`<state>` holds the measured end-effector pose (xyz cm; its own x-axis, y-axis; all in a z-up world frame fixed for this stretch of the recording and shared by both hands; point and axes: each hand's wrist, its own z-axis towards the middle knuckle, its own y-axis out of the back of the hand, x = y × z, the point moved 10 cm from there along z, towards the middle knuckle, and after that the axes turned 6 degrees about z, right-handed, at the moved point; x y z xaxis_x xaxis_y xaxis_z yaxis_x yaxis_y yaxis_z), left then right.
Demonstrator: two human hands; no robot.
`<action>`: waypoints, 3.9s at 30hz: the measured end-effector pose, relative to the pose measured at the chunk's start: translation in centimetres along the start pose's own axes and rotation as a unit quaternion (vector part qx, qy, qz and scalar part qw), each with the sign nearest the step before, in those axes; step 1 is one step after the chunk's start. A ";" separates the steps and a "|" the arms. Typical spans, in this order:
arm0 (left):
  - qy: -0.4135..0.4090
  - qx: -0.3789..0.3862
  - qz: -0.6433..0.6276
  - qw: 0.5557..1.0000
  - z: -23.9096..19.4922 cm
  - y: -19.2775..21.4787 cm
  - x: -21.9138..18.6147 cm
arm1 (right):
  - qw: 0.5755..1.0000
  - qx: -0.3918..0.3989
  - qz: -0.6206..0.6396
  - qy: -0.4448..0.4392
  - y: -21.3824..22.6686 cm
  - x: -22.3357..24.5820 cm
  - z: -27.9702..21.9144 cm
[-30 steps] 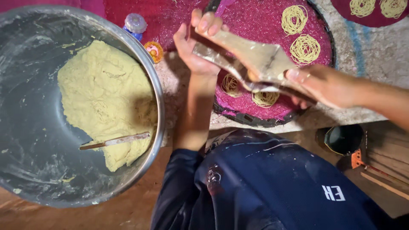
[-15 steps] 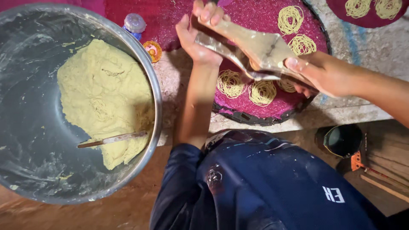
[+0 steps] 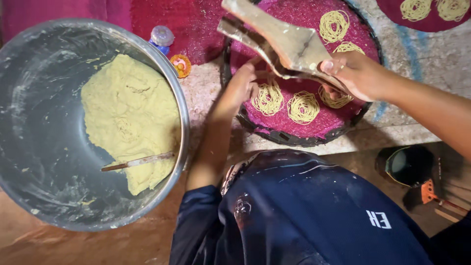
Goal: The person uses a wooden dough press to extrude spiral-shaped dough onto a pink tray. They repeatedly scoop dough from a metal bowl, load it into the press, and squeeze it out in circular patterns. The person also uses a rolling pin to scrape dough from the press back into the bowl.
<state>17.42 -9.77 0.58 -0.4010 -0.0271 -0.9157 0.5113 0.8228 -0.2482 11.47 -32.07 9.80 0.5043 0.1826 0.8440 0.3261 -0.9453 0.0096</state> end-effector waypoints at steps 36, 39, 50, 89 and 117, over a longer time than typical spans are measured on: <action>-0.297 0.147 -0.543 0.771 9.7 -4.0 -12.6 | 0.930 -0.115 -0.332 -0.109 4.2 3.6 -2.3; -0.292 0.157 -0.533 0.778 9.0 -3.7 -13.9 | 0.942 -0.094 -0.310 -0.091 2.9 4.5 -2.5; -0.296 0.127 -0.522 0.790 9.0 -4.7 -16.7 | 0.932 -0.138 -0.323 -0.085 4.2 6.5 -3.7; -0.263 -0.106 0.259 0.924 -0.4 -1.5 -11.6 | 0.990 -0.108 -0.077 0.035 7.6 2.3 -1.3; -0.328 -0.141 -0.510 0.782 4.2 8.8 -11.4 | 0.915 -0.077 -0.386 -0.090 -3.8 9.7 4.0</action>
<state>29.70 -4.66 7.53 0.0336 -0.9609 -0.2749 -0.0462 0.2733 -0.9608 18.25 -25.64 15.79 0.2994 0.8407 0.4513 0.5309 -0.5397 0.6533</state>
